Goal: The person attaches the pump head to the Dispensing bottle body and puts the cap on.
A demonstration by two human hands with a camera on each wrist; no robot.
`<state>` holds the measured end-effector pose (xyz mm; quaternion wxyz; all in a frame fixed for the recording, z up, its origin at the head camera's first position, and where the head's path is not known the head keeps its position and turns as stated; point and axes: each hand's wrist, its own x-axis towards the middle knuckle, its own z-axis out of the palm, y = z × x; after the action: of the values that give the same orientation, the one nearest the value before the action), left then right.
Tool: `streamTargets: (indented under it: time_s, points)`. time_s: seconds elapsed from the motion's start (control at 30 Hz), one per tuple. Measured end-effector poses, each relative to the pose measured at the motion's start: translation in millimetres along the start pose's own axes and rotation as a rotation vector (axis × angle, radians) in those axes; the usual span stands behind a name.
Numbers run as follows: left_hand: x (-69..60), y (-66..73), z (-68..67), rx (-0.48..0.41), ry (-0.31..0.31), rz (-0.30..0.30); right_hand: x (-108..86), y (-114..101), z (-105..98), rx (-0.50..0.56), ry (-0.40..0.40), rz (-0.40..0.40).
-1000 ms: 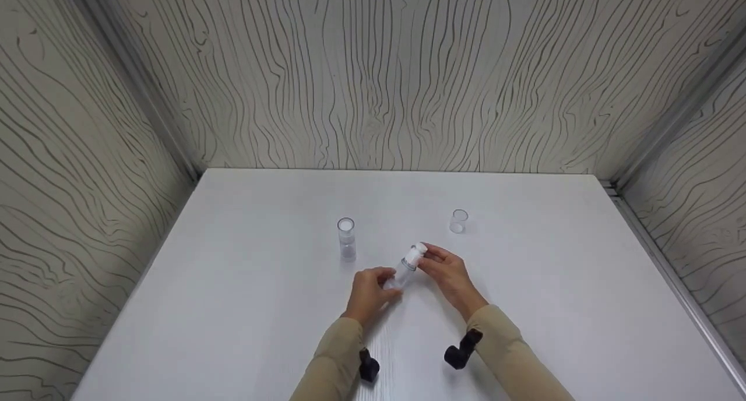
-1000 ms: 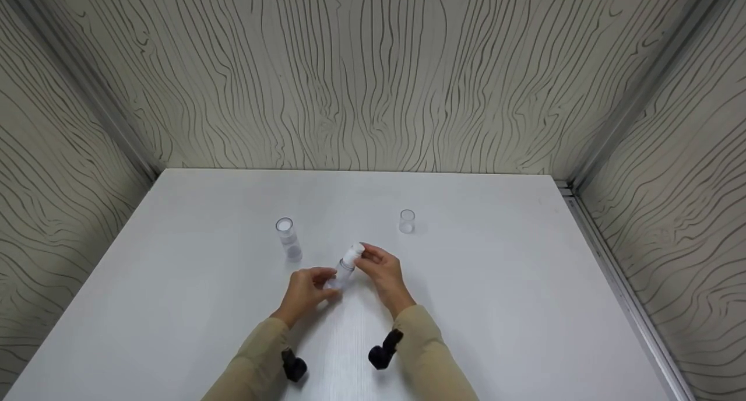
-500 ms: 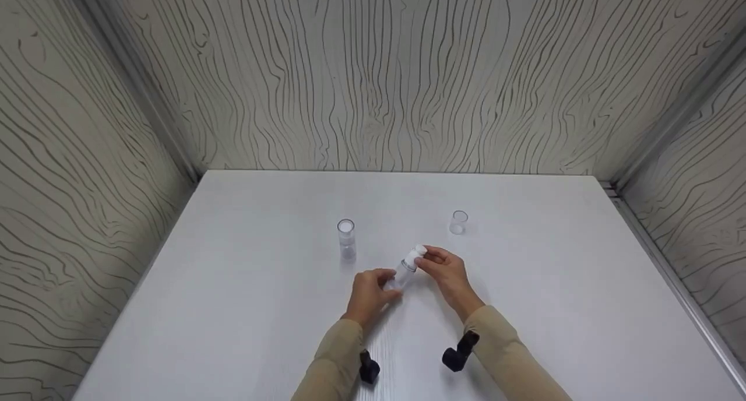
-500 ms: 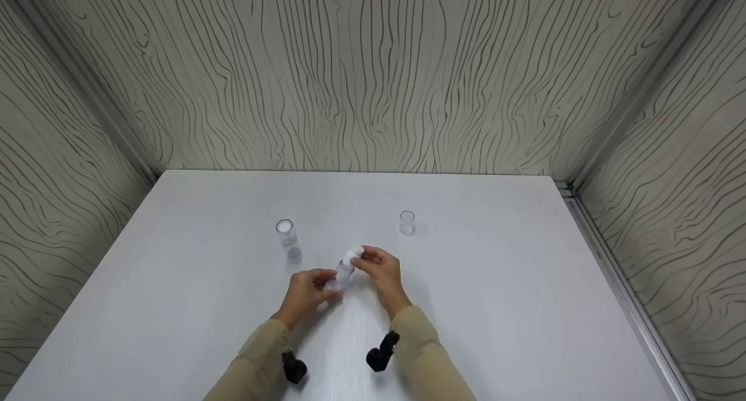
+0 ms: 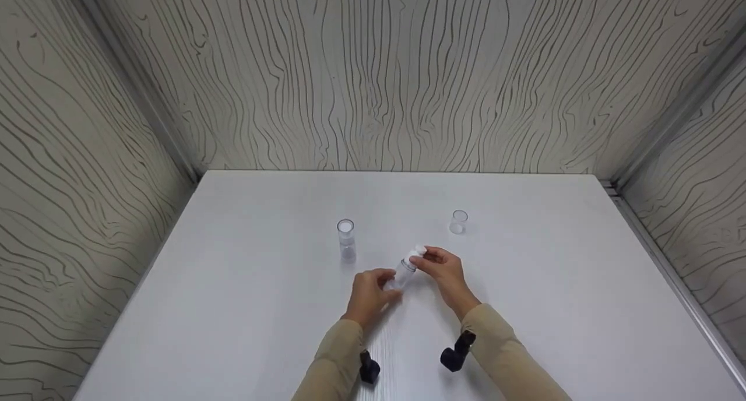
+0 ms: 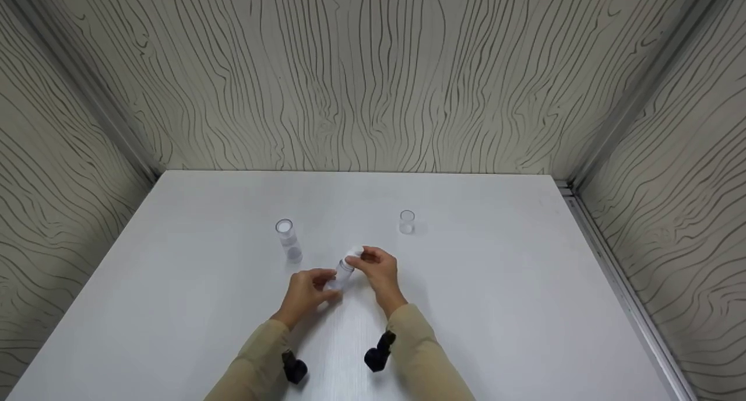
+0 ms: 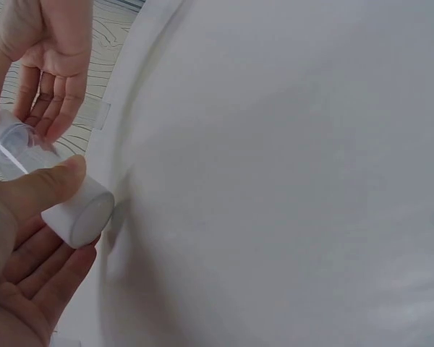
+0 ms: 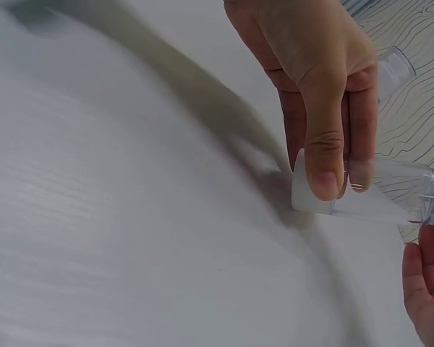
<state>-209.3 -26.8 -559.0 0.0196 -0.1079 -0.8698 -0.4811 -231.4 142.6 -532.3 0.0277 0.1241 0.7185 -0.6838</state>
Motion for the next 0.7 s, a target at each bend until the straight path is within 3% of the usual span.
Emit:
streamTargets:
  time_s: [0.43,0.57,0.7]
  points:
    - [-1.7,1.7,-0.7,0.001,0.002,-0.02,-2.6,3.6,-4.9,-0.023,-0.093,0.011]
    - [-1.3,2.7,-1.2,-0.013,-0.011,-0.045,-2.0,3.9,-7.4,0.022,-0.118,0.014]
    - [-0.7,1.2,-1.1,-0.032,-0.013,-0.028,-1.4,4.2,-10.1,0.111,-0.16,-0.007]
